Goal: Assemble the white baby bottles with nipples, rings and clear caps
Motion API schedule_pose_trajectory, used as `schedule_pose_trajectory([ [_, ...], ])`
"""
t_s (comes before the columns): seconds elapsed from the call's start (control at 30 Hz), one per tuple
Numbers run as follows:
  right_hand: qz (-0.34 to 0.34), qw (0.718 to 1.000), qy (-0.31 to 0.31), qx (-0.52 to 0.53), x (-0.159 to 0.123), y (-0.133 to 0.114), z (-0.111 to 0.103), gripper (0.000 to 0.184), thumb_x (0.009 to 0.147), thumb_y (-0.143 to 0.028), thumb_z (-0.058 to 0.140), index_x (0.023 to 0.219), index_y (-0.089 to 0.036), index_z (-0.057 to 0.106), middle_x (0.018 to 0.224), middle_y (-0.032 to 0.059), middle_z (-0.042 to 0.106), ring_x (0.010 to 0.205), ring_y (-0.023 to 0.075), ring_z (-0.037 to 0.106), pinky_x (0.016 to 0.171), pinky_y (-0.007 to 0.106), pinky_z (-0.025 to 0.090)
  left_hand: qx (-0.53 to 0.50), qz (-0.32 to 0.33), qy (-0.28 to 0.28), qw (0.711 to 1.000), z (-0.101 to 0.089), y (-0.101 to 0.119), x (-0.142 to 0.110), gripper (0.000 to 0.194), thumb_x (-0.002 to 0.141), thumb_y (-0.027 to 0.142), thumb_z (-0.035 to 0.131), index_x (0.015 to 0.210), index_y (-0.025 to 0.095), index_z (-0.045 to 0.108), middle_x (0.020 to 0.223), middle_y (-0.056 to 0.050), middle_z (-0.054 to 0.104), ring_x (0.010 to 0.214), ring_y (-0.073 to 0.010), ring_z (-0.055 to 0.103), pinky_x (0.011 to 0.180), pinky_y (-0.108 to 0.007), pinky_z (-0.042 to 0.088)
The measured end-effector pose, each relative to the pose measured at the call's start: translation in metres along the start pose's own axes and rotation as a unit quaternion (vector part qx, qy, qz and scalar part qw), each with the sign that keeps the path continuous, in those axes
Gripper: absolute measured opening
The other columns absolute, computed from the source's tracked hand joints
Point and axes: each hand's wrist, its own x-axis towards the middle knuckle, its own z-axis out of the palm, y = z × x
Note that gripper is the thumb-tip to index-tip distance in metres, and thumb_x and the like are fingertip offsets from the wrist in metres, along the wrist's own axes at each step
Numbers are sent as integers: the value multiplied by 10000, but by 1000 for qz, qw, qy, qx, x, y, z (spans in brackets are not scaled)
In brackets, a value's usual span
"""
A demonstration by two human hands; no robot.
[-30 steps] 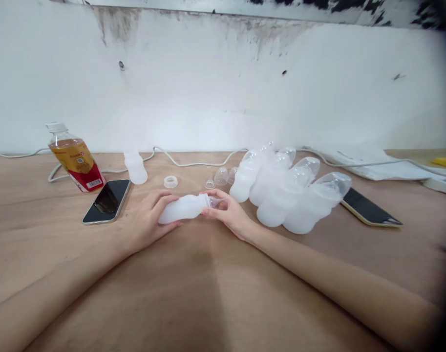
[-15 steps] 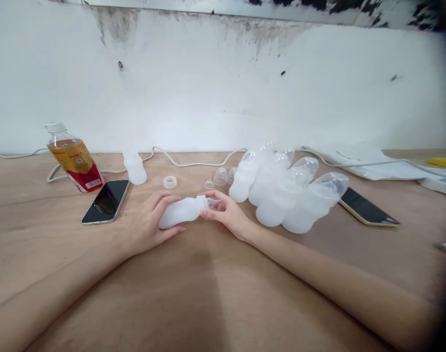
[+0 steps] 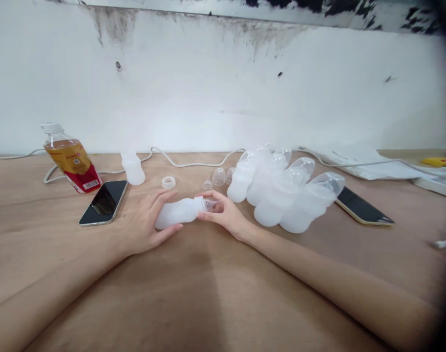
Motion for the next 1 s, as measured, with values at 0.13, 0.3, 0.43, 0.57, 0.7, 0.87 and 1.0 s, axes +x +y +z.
schedule_pose_trajectory([
  [0.13, 5, 1000, 5, -6, 0, 1, 0, 413, 560, -232, 720, 922, -208, 523, 799, -15, 597, 714, 120, 565, 672, 259, 446, -9, -12, -28, 999, 0, -2, 1, 368, 840, 319, 391, 1185, 191, 377, 1137, -76, 529, 1052, -224, 485, 903, -388, 381],
  [0.3, 19, 999, 10, -29, 1, -1, 0, 421, 551, -234, 726, 920, -196, 526, 788, -18, 593, 689, 110, 558, 666, 249, 437, 13, 10, 51, 999, 8, -3, 0, 420, 751, 391, 542, 1105, 203, 417, 1051, -81, 511, 964, -224, 507, 823, -357, 434],
  [0.43, 14, 1000, 4, -17, 0, -2, 1, 403, 557, -216, 720, 910, -199, 528, 781, -25, 592, 701, 106, 558, 668, 239, 436, 7, 25, 33, 999, 0, -1, 0, 465, 797, 369, 472, 1199, 180, 335, 1163, -118, 455, 1096, -256, 432, 914, -416, 371],
  [0.57, 16, 1000, 0, -20, 0, -2, 0, 392, 571, -198, 707, 917, -204, 522, 774, -28, 594, 685, 101, 560, 661, 239, 438, -17, 0, -37, 999, -3, -5, 0, 363, 852, 305, 372, 1198, 196, 351, 1150, -80, 517, 1067, -225, 476, 913, -401, 374],
  [0.7, 15, 999, 6, -46, 0, -1, 0, 395, 570, -208, 708, 919, -200, 524, 783, -24, 593, 672, 101, 559, 653, 241, 438, -12, 7, 17, 1000, 7, -9, -1, 447, 766, 414, 519, 1142, 211, 388, 1088, -85, 517, 1000, -229, 501, 844, -378, 426],
  [0.87, 18, 998, -1, -63, -1, -3, 0, 400, 565, -213, 708, 920, -195, 524, 773, -23, 590, 633, 90, 551, 622, 230, 441, 5, 27, 15, 1000, 1, -3, 0, 589, 755, 432, 518, 1239, 170, 310, 1216, -137, 428, 1143, -272, 392, 947, -432, 335],
  [1.0, 21, 998, -10, -60, -1, -4, 1, 427, 559, -233, 713, 938, -197, 520, 780, -16, 596, 639, 98, 563, 618, 237, 453, -37, -11, -66, 997, -8, -4, 3, 407, 852, 332, 360, 1234, 194, 350, 1187, -81, 513, 1090, -230, 466, 938, -404, 346],
])
